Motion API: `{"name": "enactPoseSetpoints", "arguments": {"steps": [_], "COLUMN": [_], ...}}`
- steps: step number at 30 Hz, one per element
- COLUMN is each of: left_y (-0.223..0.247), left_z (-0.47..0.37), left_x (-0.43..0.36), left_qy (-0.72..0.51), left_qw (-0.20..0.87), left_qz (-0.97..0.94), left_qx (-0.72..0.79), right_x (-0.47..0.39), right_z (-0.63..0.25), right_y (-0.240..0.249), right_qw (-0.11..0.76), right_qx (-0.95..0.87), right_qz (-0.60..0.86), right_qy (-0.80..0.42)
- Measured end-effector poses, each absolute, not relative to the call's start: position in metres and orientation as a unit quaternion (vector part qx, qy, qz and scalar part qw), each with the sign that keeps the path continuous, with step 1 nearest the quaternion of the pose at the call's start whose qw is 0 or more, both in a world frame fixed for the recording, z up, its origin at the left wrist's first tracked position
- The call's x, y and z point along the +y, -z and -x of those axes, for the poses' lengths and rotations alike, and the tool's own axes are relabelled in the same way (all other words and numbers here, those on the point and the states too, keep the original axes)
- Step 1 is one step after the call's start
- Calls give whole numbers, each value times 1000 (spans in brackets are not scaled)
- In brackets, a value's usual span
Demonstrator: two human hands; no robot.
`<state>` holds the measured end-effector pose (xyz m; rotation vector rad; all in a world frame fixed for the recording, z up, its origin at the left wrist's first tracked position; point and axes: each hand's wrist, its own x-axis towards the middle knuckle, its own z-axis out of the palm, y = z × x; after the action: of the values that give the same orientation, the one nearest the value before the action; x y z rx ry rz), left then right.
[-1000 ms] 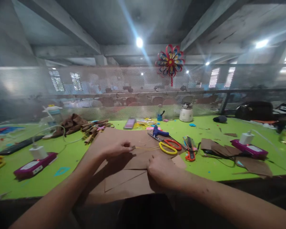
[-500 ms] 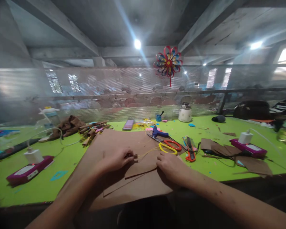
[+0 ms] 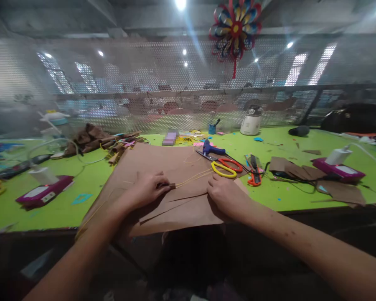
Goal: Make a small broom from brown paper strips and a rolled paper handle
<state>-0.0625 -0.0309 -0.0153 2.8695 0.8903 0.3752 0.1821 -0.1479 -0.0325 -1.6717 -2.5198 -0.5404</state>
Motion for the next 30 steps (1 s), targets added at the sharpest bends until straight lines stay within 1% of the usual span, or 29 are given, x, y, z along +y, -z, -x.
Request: {"name": "enactPoseSetpoints", "arguments": {"steps": [8,12,14,16,19,21,22,26,30], "left_y": [26,26,26,26,26,24,24,21,23], "left_z": [65,65,66,67,68,69,69,70,71], "left_x": [-41,-38,-36,-34,-34,-35,-35,-35,-32], "left_qy": [-165,-166,-164,-168,-173,-172,-171,-165,-163], "left_qw": [40,40,44,46,48,49,50,66,79], "left_qz": [-926,-927,-930,-931,-933,-935,-936,-938,-936], "left_qx": [337,334,327,320,311,306,303,299,303], "right_x": [-142,-145,-146,-143,-122,-98,-84,-30,-4], "right_z": [-188,-198,-209,-223,-252,-272,-281,-301,-292], "right_y": [33,21,7,-11,-35,-44,-46,-31,0], "right_qw": [38,55,84,113,183,253,267,288,261], "right_qx": [-836,-858,-859,-846,-788,-716,-693,-642,-629], "right_qz": [528,506,505,520,587,651,670,710,729], "right_qy": [143,67,25,9,3,5,13,32,64]}}
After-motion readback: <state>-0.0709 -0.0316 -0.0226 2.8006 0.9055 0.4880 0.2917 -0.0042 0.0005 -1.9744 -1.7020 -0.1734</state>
